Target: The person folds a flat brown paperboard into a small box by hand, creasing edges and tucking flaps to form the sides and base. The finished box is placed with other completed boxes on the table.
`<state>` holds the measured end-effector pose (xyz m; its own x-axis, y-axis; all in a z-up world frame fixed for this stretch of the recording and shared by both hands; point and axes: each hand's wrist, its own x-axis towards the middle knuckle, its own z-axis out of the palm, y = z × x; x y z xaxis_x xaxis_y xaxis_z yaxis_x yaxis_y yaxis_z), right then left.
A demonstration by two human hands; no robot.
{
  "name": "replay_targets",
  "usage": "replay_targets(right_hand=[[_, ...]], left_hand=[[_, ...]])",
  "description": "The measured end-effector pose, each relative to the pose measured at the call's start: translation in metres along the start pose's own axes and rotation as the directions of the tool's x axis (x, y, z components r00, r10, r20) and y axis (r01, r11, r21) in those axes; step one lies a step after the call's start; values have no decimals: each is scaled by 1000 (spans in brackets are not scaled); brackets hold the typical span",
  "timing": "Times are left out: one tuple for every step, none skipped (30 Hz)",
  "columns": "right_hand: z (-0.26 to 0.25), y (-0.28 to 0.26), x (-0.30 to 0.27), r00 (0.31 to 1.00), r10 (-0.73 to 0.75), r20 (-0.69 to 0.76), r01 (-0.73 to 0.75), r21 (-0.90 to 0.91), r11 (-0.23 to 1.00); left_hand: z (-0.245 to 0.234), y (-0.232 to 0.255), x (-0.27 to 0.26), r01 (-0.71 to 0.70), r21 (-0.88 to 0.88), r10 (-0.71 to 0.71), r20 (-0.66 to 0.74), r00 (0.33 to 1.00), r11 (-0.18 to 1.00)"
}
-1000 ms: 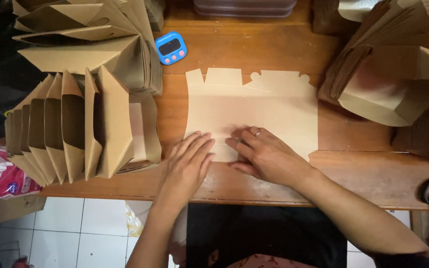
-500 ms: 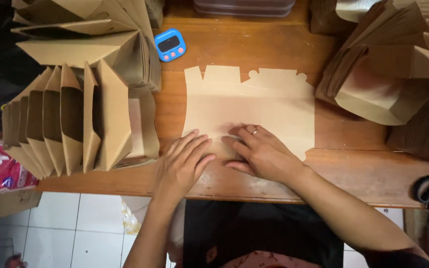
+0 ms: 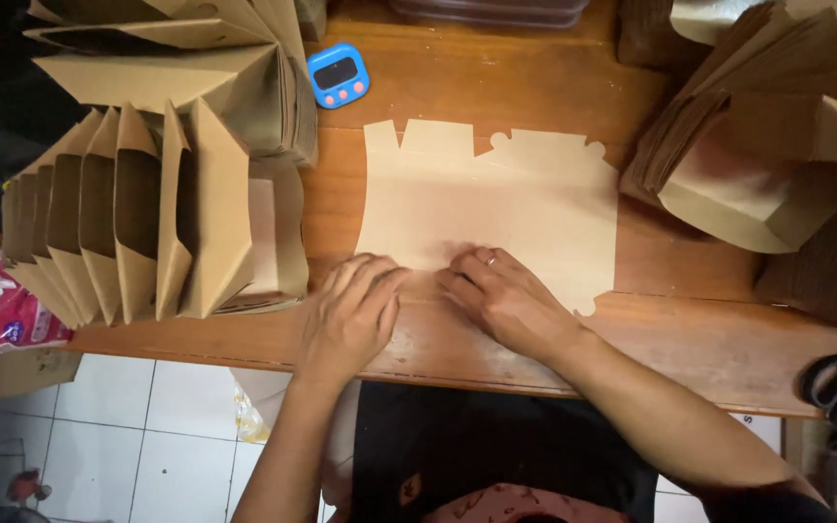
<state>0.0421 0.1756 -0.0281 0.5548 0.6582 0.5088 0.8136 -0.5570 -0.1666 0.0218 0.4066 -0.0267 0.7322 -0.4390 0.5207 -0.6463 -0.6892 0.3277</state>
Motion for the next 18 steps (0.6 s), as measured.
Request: replay_targets(right_hand=[[-3,-2,0,1000,-1,2,1,2,1000],[-5,-3,2,1000,11,27,-11,9,1000],[-8,-4,3,998,23,52,-24,14,1000],[-8,-5,3,998,28,56,-28,16,999],[-8,-6,2,996,43,82,-45,17,999],[-7,-5,4,993,57,101,-59,14,998],[-7,-6,3,993,60,100,-61,10,998],[-8,-6,3,990,65,123,-67,11,998],[-8,-7,4,987,71,145,-73,12,997],[-5,-6,3,987,70,146,-73,11,997],[-2,-5,3,985,105,139,-107,6,994],[1,-4,3,982,137,131,-139,3,990],[2,-3,7,983,134,129,-135,3,991],[3,-3,10,936,279,215,-298,57,953],[5,-1,14,860,409,306,-455,97,885],[1,2,20,857,411,311,-459,97,883],[-3,6,26,803,438,405,-507,76,859],[-7,10,32,739,461,492,-552,49,832]], left_hand=[[-2,2,0,3,0,-3,1,1000,1000],[-3,3,2,21,-2,-21,13,1000,1000],[-5,5,3,40,-5,-40,26,999,999],[-2,5,3,42,-10,-41,30,999,999],[0,6,2,67,-10,-67,49,997,998],[3,5,4,88,-6,-87,63,994,996],[2,6,7,84,-8,-83,63,995,996],[0,8,9,119,-13,-118,85,989,993],[-2,9,11,155,-17,-152,108,982,988],[-4,9,15,155,-17,-152,107,983,988],[-7,9,19,204,-57,-193,149,970,977],[-10,9,23,254,-92,-233,191,954,963],[-7,5,23,254,-90,-234,188,954,963],[-4,1,23,314,-128,-286,199,937,941],[1,-4,23,373,-164,-337,212,917,913],[-3,-1,29,377,-167,-339,217,916,911],[-7,1,34,405,-188,-366,212,906,895],[-11,3,40,431,-209,-391,208,897,878]])
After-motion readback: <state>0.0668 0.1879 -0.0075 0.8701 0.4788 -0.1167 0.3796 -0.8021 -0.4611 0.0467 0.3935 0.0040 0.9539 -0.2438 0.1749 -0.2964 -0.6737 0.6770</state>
